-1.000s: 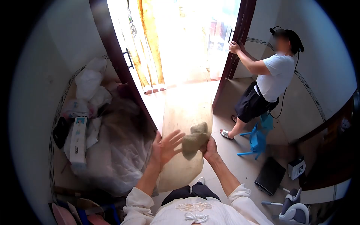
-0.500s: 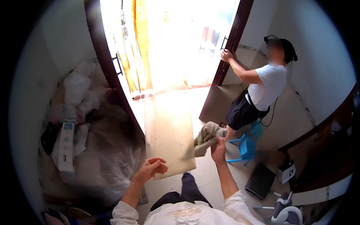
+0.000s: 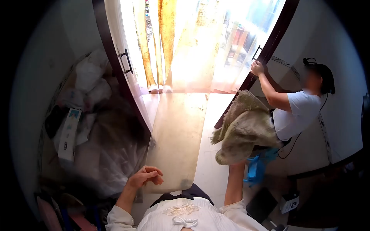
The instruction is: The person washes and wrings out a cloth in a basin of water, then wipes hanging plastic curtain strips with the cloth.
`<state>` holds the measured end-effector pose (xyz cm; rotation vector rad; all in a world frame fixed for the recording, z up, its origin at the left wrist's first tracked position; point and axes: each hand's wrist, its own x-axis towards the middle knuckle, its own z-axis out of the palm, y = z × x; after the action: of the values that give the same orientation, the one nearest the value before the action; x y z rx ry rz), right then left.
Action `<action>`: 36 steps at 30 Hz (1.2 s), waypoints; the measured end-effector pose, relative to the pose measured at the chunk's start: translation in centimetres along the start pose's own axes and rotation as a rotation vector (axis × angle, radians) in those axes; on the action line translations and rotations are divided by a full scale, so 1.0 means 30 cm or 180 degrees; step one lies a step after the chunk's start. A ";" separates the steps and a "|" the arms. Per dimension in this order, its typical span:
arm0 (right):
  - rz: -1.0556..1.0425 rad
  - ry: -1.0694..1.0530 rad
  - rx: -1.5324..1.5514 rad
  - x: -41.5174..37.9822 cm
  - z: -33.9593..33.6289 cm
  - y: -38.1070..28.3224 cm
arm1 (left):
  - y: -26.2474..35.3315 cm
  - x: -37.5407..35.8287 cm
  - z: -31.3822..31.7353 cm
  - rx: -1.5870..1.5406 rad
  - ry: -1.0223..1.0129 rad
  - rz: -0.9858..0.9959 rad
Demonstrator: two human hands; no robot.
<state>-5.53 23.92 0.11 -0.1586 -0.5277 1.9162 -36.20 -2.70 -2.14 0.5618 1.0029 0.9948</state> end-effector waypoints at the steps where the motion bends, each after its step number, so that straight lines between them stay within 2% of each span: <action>1: 0.0102 0.0165 -0.0117 0.011 -0.057 0.016 | 0.000 0.014 -0.009 -0.0007 0.0035 -0.0009; 4: 0.0275 0.0368 -0.0415 0.054 -0.105 -0.001 | -0.033 0.053 -0.032 -0.0148 0.0018 -0.0030; 7: 0.0331 0.0086 -0.0243 0.168 -0.101 -0.029 | -0.061 0.066 -0.060 -0.0483 -0.0100 0.0177; 8: 0.0452 -0.0271 0.0106 0.234 -0.085 -0.024 | -0.054 0.057 -0.060 -0.0458 -0.0120 0.0170; 11: 0.0413 -0.0076 -0.0286 0.479 -0.203 0.067 | -0.046 0.032 -0.056 -0.0358 -0.0134 0.0074; 12: 0.0883 0.0107 -0.0186 0.591 -0.206 0.108 | -0.049 0.025 -0.053 -0.0304 -0.0176 -0.0008; 13: 0.0899 0.0131 -0.0686 0.621 -0.032 0.102 | -0.050 0.021 -0.046 -0.0295 -0.0251 -0.0082; 14: 0.1249 -0.1366 -0.0066 0.727 -0.046 0.128 | -0.050 0.015 -0.032 -0.0287 -0.0237 -0.0095; 15: 0.0590 -0.1437 -0.0796 0.810 -0.039 0.176 | -0.052 0.008 -0.015 -0.0194 -0.0201 -0.0187; 17: 0.0917 -0.0974 -0.0690 1.015 0.040 0.210 | -0.079 -0.003 0.006 -0.0128 -0.0165 -0.0281; 18: 0.0601 -0.0470 -0.1283 1.043 0.186 0.217 | -0.083 -0.001 0.016 -0.0136 -0.0136 -0.0289; 19: 0.0780 -0.0341 -0.1809 1.159 0.190 0.227 | -0.088 -0.005 0.034 -0.0142 -0.0134 -0.0284; 20: 0.0516 -0.0130 -0.2270 1.154 0.267 0.223 | -0.093 -0.013 0.056 -0.0158 -0.0132 -0.0293; 22: -0.0553 -0.0323 -0.3274 1.145 0.298 0.285 | -0.096 -0.022 0.079 -0.0119 -0.0046 -0.0336; 23: -0.0500 -0.0309 -0.3292 1.125 0.290 0.317 | -0.111 -0.024 0.083 -0.0166 0.0017 -0.0305; 25: -0.0925 0.0098 -0.3615 1.089 0.273 0.361 | -0.131 -0.035 0.091 -0.0199 0.0128 -0.0196; 28: -0.0995 -0.0105 -0.3163 1.013 0.292 0.347 | -0.152 -0.067 0.072 -0.0121 0.0283 -0.0168; 30: -0.0946 -0.0166 -0.3535 0.979 0.303 0.319 | -0.164 -0.073 0.066 -0.0107 0.0220 -0.0235; 32: -0.0642 -0.0168 -0.2570 0.941 0.257 0.333 | -0.176 -0.075 0.055 -0.0004 0.0073 -0.0272; 33: -0.1137 -0.0587 -0.4138 0.883 0.223 0.329 | -0.172 -0.080 0.049 0.0021 0.0033 -0.0277; 34: -0.0769 -0.0421 -0.3435 0.801 0.223 0.352 | -0.167 -0.083 0.044 0.0097 0.0026 -0.0180; 35: -0.0541 -0.0735 -0.3177 0.771 0.100 0.392 | -0.164 -0.084 0.041 0.0160 0.0026 -0.0081; 36: -0.0151 -0.0380 -0.3724 0.647 0.156 0.391 | -0.161 -0.084 0.038 0.0164 0.0001 -0.0083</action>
<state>-24.90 36.52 1.81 -0.7634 -1.6598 1.3542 -33.62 -7.13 -4.30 0.5897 1.0361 0.9480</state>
